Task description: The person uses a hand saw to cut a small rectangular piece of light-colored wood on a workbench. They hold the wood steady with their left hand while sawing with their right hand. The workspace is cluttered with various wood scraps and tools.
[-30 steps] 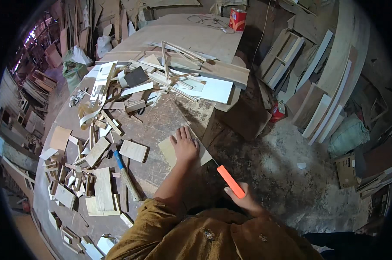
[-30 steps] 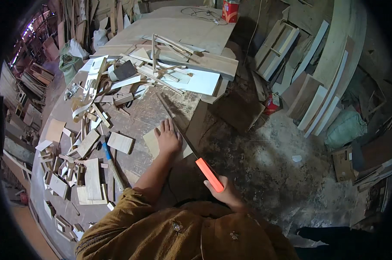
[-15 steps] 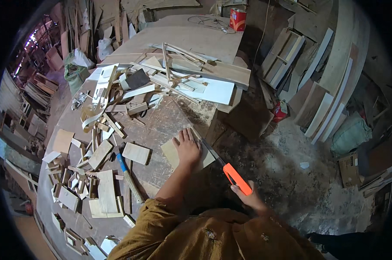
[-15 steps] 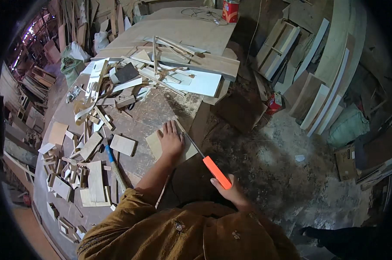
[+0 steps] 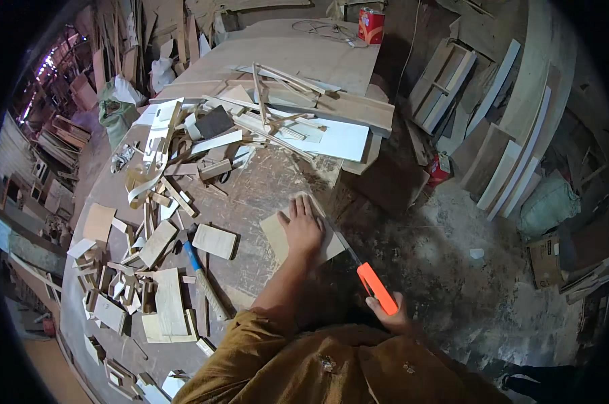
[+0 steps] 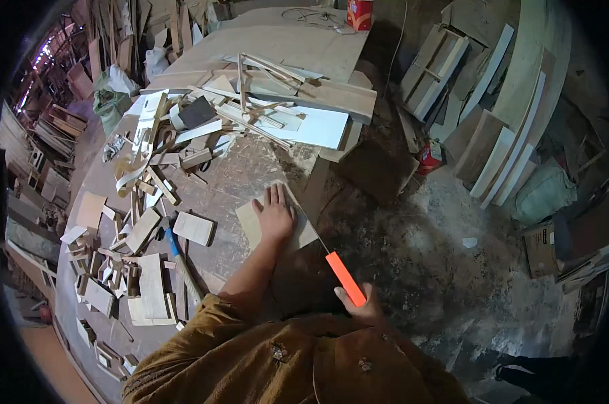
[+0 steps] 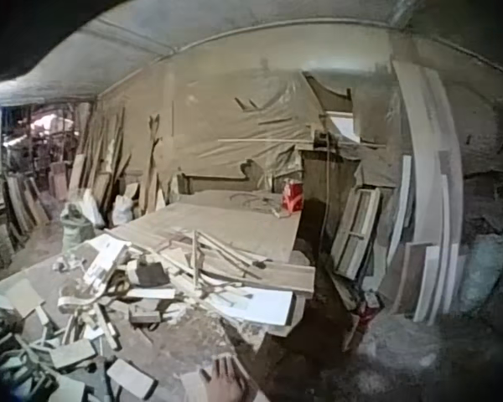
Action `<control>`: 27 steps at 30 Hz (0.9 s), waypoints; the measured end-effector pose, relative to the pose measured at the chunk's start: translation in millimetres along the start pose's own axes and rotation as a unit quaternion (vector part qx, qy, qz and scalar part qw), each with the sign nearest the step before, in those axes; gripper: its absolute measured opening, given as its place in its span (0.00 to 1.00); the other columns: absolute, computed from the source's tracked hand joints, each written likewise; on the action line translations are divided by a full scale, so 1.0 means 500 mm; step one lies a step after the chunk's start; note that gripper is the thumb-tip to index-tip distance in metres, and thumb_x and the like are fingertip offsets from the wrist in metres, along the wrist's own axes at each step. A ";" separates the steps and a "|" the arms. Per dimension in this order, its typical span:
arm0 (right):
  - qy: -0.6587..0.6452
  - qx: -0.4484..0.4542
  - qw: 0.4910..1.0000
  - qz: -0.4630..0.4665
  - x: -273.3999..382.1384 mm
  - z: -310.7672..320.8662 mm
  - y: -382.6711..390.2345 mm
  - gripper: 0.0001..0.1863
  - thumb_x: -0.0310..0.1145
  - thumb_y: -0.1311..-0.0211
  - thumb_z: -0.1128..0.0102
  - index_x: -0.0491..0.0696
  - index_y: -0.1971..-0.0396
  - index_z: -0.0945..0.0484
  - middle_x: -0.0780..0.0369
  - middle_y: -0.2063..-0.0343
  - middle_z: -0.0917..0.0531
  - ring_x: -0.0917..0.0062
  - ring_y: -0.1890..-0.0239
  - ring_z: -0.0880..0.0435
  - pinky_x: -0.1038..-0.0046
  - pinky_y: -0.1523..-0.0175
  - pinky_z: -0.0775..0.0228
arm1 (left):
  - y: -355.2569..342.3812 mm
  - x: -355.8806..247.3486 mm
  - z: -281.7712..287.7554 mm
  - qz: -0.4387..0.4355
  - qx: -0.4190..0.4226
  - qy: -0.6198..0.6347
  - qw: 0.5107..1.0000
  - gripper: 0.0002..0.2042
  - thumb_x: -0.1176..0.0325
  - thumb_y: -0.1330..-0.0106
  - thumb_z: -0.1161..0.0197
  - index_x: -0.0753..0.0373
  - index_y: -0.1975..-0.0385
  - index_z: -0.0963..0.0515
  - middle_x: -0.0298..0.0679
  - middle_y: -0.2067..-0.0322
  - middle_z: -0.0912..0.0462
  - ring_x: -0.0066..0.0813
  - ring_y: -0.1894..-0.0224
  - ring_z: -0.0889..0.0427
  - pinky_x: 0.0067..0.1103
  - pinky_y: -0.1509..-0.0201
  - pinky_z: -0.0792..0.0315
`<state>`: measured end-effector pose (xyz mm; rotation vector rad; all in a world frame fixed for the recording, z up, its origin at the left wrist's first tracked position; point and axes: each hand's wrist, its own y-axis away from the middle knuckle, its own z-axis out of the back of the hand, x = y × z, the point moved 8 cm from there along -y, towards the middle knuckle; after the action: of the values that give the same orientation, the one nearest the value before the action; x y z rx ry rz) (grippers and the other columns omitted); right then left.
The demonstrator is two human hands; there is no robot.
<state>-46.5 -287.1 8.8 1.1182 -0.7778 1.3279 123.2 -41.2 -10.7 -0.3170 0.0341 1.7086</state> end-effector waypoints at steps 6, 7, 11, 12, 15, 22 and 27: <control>0.014 0.027 0.999 -0.026 -0.009 0.059 0.019 0.12 0.34 0.43 0.34 0.41 0.78 0.22 0.67 0.85 0.25 0.87 0.79 0.28 0.75 0.74 0.35 | 0.003 0.007 -0.001 0.007 -0.003 -0.017 1.000 0.33 0.58 0.39 0.49 0.65 0.34 0.46 0.44 0.34 0.43 0.41 0.31 0.47 0.52 0.33 0.55; -0.052 -0.004 0.998 0.037 -0.025 0.077 0.042 0.12 0.34 0.45 0.32 0.43 0.79 0.23 0.69 0.83 0.24 0.86 0.79 0.28 0.76 0.74 0.35 | 0.002 0.003 0.006 0.008 0.003 -0.015 1.000 0.33 0.59 0.39 0.49 0.65 0.34 0.46 0.44 0.34 0.42 0.41 0.31 0.47 0.52 0.33 0.55; -0.084 -0.018 0.996 -0.031 -0.015 0.160 0.133 0.13 0.32 0.47 0.32 0.45 0.82 0.27 0.72 0.84 0.28 0.87 0.80 0.32 0.77 0.75 0.38 | 0.006 0.005 0.015 0.009 -0.008 -0.003 1.000 0.33 0.59 0.39 0.48 0.65 0.35 0.45 0.44 0.35 0.41 0.41 0.31 0.46 0.52 0.33 0.55; -0.104 -0.030 0.994 -0.018 -0.003 0.172 0.147 0.13 0.31 0.48 0.32 0.45 0.82 0.27 0.72 0.84 0.28 0.88 0.80 0.32 0.77 0.75 0.38 | 0.006 -0.003 0.018 0.004 -0.012 -0.002 1.000 0.32 0.60 0.39 0.48 0.65 0.35 0.45 0.44 0.35 0.42 0.41 0.31 0.46 0.52 0.33 0.55; -0.093 -0.029 0.995 0.001 0.008 0.180 0.147 0.12 0.30 0.48 0.33 0.44 0.82 0.27 0.72 0.83 0.29 0.88 0.80 0.33 0.78 0.75 0.40 | 0.002 0.008 0.004 0.002 -0.035 -0.004 0.999 0.32 0.58 0.39 0.49 0.66 0.35 0.44 0.44 0.35 0.41 0.41 0.32 0.46 0.54 0.34 0.55; -0.041 0.028 0.999 -0.018 -0.046 0.138 0.140 0.15 0.36 0.45 0.31 0.45 0.82 0.28 0.71 0.87 0.32 0.87 0.82 0.35 0.77 0.78 0.42 | 0.001 0.003 0.004 0.005 -0.018 0.002 1.000 0.32 0.57 0.39 0.50 0.65 0.35 0.44 0.44 0.35 0.41 0.40 0.31 0.46 0.53 0.33 0.57; -0.055 -0.005 0.998 -0.039 -0.020 0.112 0.151 0.16 0.36 0.44 0.32 0.47 0.83 0.28 0.72 0.87 0.33 0.87 0.83 0.36 0.77 0.79 0.44 | 0.000 0.014 0.000 0.015 -0.017 0.003 1.000 0.32 0.57 0.38 0.51 0.65 0.34 0.44 0.43 0.34 0.42 0.40 0.31 0.46 0.52 0.32 0.57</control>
<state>-113.0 -350.6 30.6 1.2109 -0.8117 1.2043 122.1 -34.6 -12.3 -0.3474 0.0142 1.7397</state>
